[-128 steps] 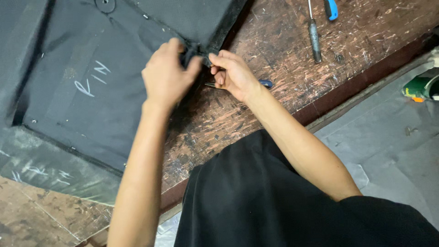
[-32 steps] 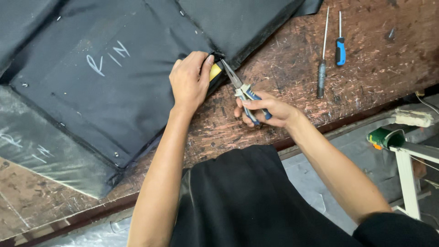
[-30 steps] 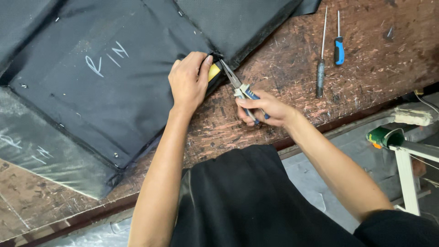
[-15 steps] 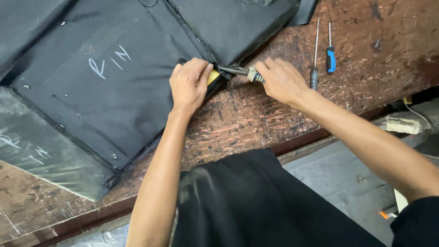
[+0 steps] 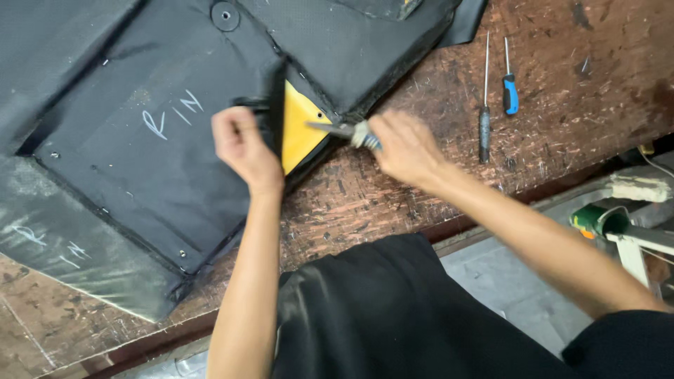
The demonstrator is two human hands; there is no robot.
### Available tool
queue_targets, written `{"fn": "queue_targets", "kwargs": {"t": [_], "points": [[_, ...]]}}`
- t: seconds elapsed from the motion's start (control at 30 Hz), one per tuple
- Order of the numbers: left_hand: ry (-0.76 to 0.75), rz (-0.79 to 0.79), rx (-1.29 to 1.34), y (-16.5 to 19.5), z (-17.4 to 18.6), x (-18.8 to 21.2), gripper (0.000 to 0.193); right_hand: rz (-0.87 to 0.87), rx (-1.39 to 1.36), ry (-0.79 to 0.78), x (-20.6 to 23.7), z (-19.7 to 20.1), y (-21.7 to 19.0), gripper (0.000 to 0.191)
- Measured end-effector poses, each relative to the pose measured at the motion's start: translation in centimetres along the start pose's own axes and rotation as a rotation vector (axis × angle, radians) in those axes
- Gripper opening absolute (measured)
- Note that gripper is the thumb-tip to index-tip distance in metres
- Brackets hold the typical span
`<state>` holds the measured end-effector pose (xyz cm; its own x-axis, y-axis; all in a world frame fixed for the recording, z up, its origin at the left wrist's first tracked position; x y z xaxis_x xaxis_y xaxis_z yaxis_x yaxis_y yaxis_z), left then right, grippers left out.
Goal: The person uses a seam ripper and pliers to remove staples and cut seams on a black car seat cover, exposing the yellow foam underneath. They repeatedly lift and fold the cover while working along the edges and center seam.
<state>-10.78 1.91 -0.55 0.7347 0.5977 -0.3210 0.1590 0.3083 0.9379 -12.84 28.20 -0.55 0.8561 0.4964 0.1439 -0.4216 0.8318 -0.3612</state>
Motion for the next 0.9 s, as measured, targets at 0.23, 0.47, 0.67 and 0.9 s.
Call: {"fn": "queue_targets", "kwargs": {"t": [0.23, 0.47, 0.67, 0.9], "points": [[-0.004, 0.244, 0.173, -2.1, 3.9, -0.3, 0.015, -0.220, -0.587, -0.124, 3.1, -0.5, -4.5, 0.029], [-0.134, 0.201, -0.014, 3.5, 4.7, -3.5, 0.037, -0.409, -1.124, -0.117, 4.4, -1.4, -3.3, 0.031], [-0.281, -0.362, -0.364, 12.8, 2.9, 0.2, 0.030, -0.375, -0.933, -0.210, 7.5, 0.2, -4.6, 0.029], [-0.735, 0.358, 0.243, 9.9, 0.8, 4.4, 0.015, -0.264, -1.193, -0.346, 9.4, -0.3, -7.3, 0.030]]}}
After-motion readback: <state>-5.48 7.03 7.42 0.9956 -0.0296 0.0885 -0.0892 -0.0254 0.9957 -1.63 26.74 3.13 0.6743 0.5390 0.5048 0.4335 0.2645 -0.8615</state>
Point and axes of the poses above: each hand's wrist, its own x-axis away from the middle knuckle, its own z-axis out of the back of the hand, y = z × x, the point moved 6 cm from there along -x, towards the middle knuckle, and after that the axes turned 1 degree about -z, right-handed, at the moved point
